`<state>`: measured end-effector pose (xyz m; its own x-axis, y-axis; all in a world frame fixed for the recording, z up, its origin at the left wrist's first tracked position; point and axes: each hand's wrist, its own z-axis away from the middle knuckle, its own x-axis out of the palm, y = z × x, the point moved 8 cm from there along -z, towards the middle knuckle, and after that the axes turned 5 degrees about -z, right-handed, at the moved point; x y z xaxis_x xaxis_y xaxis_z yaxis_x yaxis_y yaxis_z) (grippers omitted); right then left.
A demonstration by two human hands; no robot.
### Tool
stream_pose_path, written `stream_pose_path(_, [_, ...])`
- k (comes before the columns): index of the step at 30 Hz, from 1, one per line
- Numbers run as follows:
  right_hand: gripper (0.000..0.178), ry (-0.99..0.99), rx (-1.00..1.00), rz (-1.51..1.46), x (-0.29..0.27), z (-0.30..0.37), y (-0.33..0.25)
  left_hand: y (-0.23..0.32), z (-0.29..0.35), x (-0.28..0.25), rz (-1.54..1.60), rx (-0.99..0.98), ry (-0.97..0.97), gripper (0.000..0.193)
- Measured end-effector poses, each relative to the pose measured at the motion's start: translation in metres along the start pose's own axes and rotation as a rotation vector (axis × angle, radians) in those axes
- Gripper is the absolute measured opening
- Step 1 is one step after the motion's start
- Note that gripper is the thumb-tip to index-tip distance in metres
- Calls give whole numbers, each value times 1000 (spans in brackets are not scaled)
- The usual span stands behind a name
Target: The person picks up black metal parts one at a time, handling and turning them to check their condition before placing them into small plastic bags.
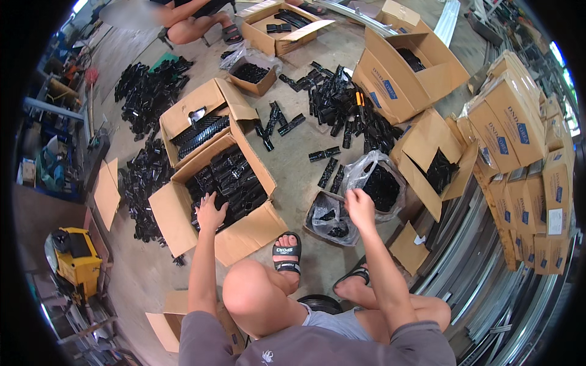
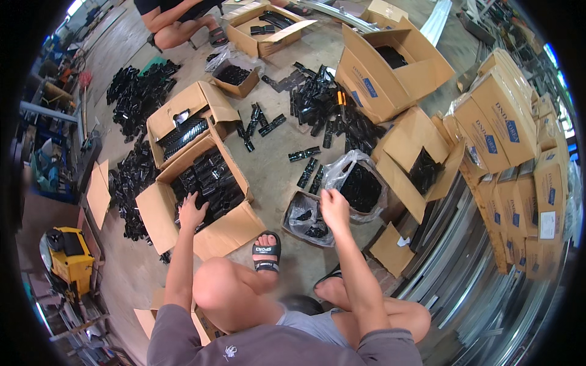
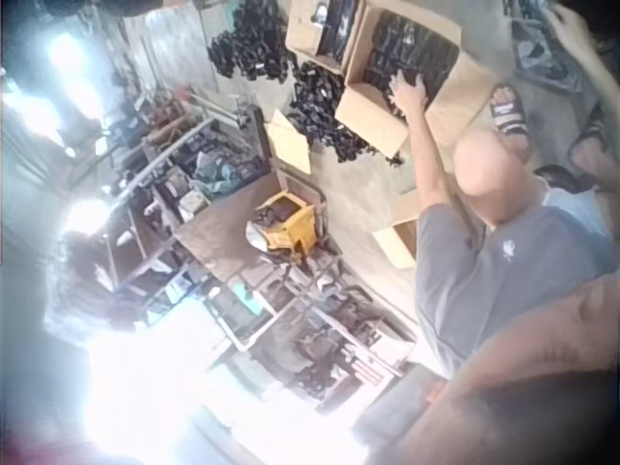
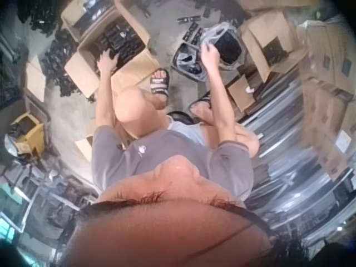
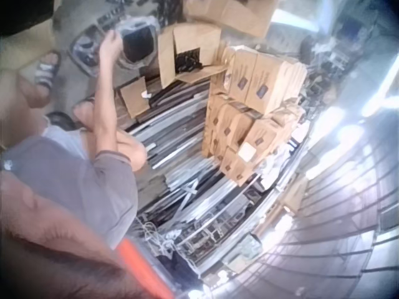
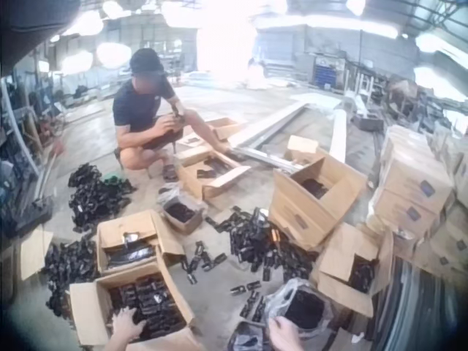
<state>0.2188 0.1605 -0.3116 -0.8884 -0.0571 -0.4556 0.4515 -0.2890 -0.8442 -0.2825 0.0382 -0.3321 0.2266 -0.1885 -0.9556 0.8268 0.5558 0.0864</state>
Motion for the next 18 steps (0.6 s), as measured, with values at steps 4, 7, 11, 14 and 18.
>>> stream_pose_path(4, [55, -40, 109, 373, 61, -66, -9, 8, 4, -13, 125, 18, 184, 70])
stream_pose_path(7, [79, -35, 366, 569, 85, -89, 15, 8, 25, -19, 170, 35, 271, 68])
stream_pose_path(11, [84, -27, 515, 532, 104, -95, 33, 22, 77, -43, 306, 91, 271, 67])
stream_pose_path(14, [79, -5, 519, 533, 117, -113, 47, 43, 95, -57, 345, 106, 251, 63])
stream_pose_path(18, [74, -32, 514, 589, 125, -109, 45, 59, 104, -82, 438, 87, 265, 59])
